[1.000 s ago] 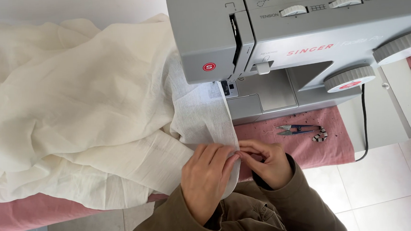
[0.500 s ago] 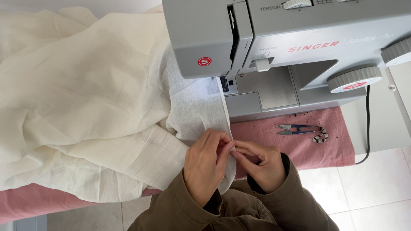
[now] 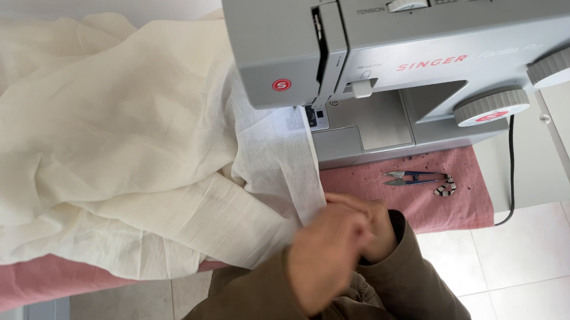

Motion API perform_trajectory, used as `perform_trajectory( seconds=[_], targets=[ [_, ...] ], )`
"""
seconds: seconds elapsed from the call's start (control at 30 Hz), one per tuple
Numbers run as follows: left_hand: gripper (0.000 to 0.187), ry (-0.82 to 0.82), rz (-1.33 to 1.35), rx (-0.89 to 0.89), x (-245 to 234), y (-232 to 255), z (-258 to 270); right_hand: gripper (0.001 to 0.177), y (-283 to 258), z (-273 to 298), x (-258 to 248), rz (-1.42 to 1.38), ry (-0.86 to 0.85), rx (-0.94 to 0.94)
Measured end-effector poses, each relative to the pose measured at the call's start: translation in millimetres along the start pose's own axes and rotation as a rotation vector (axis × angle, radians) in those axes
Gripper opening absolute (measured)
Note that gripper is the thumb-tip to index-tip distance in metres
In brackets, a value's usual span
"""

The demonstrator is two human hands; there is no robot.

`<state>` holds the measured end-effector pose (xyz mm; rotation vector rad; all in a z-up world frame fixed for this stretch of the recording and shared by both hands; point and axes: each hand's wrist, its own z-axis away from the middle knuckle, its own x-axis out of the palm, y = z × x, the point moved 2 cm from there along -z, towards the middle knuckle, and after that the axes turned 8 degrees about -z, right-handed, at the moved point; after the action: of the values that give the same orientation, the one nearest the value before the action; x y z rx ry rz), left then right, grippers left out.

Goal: Sewing a piece of white fabric using a sewing machine.

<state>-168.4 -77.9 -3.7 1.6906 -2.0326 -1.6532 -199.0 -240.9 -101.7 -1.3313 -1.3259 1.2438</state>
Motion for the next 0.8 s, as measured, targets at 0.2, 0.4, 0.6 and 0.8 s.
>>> perform_trajectory(
  seconds=[0.2,0.4,0.6,0.8],
  targets=[
    [0.034,-0.116,-0.105,0.327,16,16,-5,0.029,37,-3,17,0.059,0.333,0.23],
    [0.062,0.112,-0.659,0.069,-50,-34,-15,0.009,-29,-5,30,0.056,0.399,0.139],
    [0.044,-0.011,-0.672,0.074,-62,-60,-17,0.013,-55,0,39,0.334,0.439,-0.038],
    [0.043,-0.056,-0.677,0.115,-74,-68,-19,0.023,-74,-1,47,0.544,0.365,-0.243]
  ],
)
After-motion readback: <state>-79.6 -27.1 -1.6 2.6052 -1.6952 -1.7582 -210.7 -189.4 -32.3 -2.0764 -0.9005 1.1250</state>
